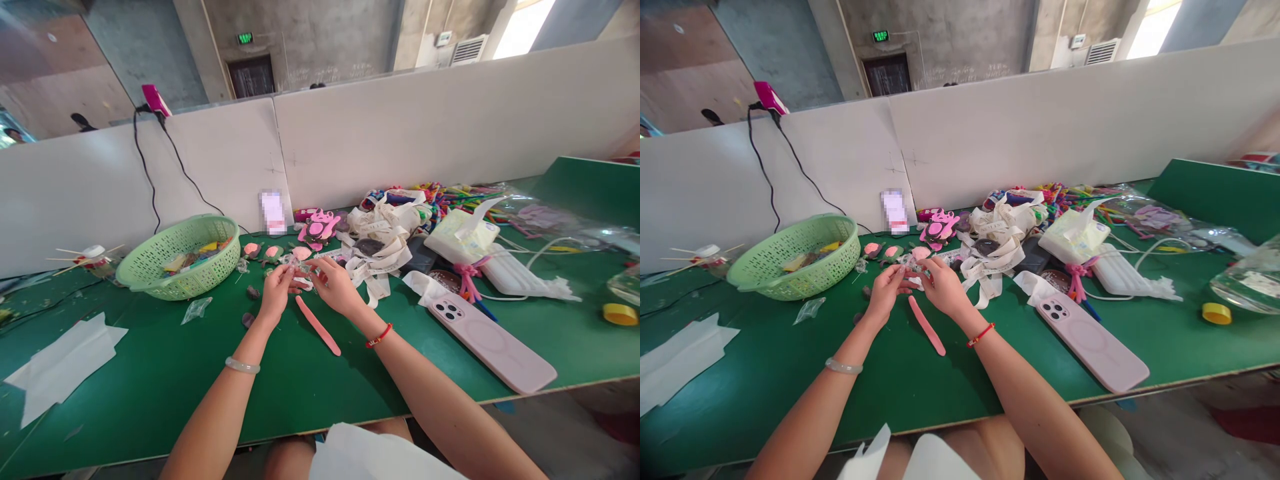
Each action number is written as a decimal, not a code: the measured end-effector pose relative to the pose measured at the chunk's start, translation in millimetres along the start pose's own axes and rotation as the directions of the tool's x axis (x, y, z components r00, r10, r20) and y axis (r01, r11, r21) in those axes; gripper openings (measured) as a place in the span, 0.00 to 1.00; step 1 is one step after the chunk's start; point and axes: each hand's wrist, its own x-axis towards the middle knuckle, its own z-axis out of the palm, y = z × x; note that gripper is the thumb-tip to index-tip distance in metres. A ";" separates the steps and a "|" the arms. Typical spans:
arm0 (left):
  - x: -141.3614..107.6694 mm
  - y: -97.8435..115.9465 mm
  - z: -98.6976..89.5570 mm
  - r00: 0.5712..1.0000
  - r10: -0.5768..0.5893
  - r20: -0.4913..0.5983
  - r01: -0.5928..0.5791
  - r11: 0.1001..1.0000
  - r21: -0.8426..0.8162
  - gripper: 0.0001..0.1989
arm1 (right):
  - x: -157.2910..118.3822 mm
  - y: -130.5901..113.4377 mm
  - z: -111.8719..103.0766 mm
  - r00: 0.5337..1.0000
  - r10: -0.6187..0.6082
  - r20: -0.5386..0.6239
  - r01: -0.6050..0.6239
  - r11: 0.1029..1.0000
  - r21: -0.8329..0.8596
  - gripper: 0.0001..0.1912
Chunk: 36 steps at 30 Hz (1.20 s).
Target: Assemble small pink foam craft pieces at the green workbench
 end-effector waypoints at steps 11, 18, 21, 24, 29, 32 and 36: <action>0.3 -2.1 -0.2 1.000 0.002 -0.012 -0.002 0.999 0.037 0.26 | -0.2 1.1 1.3 1.000 -0.016 -0.015 0.017 1.000 0.016 0.16; -1.5 -0.6 0.9 1.000 0.023 0.001 -0.023 0.998 0.059 0.24 | -0.9 1.0 2.5 1.000 -0.025 -0.014 0.025 1.000 0.017 0.16; 0.2 -3.3 0.4 1.000 0.013 0.026 -0.015 0.999 0.048 0.25 | -0.8 0.9 3.0 1.000 -0.027 -0.014 0.027 1.000 0.015 0.16; 2.0 -5.9 0.0 0.999 0.018 0.039 -0.020 0.999 0.042 0.25 | -0.6 0.7 2.8 1.000 -0.028 -0.011 0.028 1.000 0.010 0.15; 2.6 -6.6 0.1 0.999 0.036 0.022 -0.037 0.998 0.048 0.22 | -0.6 0.4 2.1 0.999 -0.039 -0.004 0.039 0.999 -0.007 0.14; 2.3 -6.1 -0.2 1.000 0.030 0.005 -0.031 0.998 0.063 0.19 | -0.7 0.8 2.3 0.999 -0.040 -0.001 0.039 0.999 -0.015 0.14; 1.3 -4.9 -0.6 1.000 0.031 0.003 -0.031 0.995 0.092 0.17 | -0.8 1.5 3.3 0.999 -0.045 -0.007 0.045 0.999 -0.011 0.14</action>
